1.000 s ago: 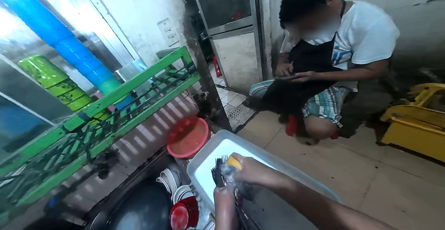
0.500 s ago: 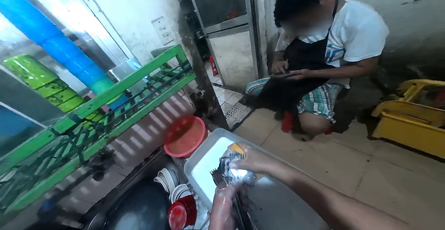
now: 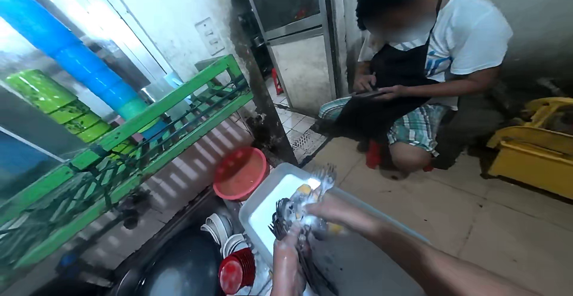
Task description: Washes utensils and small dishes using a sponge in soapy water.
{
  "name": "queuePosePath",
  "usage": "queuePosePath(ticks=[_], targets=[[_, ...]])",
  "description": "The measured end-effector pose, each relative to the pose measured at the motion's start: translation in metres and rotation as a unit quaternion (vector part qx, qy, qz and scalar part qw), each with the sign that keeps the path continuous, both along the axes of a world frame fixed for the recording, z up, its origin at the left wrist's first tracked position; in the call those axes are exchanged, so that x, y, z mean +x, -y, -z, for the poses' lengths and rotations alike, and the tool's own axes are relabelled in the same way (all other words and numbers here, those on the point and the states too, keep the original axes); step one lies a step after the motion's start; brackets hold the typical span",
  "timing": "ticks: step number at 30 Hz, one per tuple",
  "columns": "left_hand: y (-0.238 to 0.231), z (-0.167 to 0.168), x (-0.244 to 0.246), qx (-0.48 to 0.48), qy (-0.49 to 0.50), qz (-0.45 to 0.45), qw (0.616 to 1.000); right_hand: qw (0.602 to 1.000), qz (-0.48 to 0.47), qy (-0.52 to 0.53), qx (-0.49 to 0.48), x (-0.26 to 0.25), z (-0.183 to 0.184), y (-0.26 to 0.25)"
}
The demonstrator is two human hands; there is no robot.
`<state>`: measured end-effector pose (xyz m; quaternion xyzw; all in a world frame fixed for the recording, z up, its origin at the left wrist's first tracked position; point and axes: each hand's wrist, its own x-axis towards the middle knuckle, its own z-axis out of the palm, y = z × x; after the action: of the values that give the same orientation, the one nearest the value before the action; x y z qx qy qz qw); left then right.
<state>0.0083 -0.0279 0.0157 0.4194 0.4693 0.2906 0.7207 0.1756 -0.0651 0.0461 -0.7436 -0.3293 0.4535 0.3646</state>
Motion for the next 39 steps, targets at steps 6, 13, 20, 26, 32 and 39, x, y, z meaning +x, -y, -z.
queuePosePath(ticks=[6,13,20,26,32,39], targets=[[-0.001,0.003,-0.009,0.049,0.106,0.061,0.991,0.944,-0.278,0.120,-0.132,0.027,-0.026,0.003],[-0.001,0.002,-0.009,0.040,0.061,0.159,0.985,0.868,-0.426,0.167,-0.193,-0.030,0.002,0.013],[-0.023,0.003,-0.007,-0.049,0.222,-0.083,0.970,0.869,-0.425,0.166,-0.193,-0.015,0.017,0.038],[-0.020,-0.003,0.000,-0.099,0.045,-0.022,0.994,0.953,-0.209,0.211,-0.065,0.008,0.010,0.034],[-0.015,-0.001,-0.001,-0.058,-0.042,0.087,0.994,0.994,-0.095,0.035,0.039,0.001,-0.021,0.018],[-0.014,0.001,-0.001,0.039,-0.119,0.033,0.992,0.997,-0.045,0.047,0.032,-0.016,0.010,0.007]])
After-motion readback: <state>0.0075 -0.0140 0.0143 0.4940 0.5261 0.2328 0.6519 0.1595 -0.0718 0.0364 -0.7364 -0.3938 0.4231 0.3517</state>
